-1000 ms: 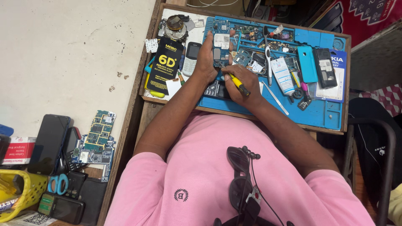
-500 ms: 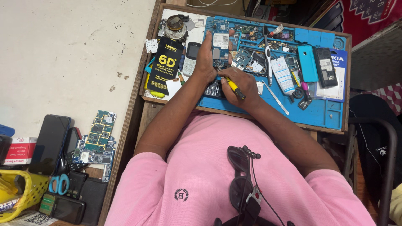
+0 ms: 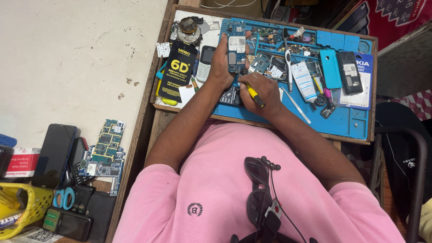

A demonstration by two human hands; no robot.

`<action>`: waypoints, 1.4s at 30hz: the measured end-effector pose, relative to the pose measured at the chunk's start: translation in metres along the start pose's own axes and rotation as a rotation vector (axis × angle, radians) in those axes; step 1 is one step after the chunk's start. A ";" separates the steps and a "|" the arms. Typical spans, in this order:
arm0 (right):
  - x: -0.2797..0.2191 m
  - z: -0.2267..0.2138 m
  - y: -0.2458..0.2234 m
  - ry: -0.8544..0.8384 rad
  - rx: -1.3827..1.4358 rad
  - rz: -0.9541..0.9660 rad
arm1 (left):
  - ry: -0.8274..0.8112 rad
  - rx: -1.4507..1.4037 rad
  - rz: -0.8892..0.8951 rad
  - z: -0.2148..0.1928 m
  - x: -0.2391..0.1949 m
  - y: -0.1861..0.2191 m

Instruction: The person uses a screwdriver to remove screws from a small circuit board, then flips and repositions the board to continue unscrewing components. The board is handled one at a time on a cluttered workbench with other electronics parts nearby.

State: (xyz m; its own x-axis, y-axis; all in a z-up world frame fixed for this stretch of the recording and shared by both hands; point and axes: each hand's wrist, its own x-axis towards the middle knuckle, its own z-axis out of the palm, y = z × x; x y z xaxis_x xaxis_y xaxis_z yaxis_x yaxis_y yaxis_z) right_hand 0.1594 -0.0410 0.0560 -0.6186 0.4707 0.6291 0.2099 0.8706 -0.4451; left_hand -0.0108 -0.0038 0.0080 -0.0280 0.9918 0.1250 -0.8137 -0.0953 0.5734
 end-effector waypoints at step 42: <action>0.012 -0.016 0.004 0.024 -0.050 0.009 | -0.088 0.159 -0.110 -0.008 0.007 -0.015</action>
State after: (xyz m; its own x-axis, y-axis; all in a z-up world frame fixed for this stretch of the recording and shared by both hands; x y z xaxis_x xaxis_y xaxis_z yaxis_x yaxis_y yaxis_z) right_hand 0.1650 -0.0296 0.0722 -0.5979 0.4816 0.6407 0.2531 0.8719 -0.4192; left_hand -0.0035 0.0056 -0.0067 0.1125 0.9862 0.1211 -0.7072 -0.0061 0.7070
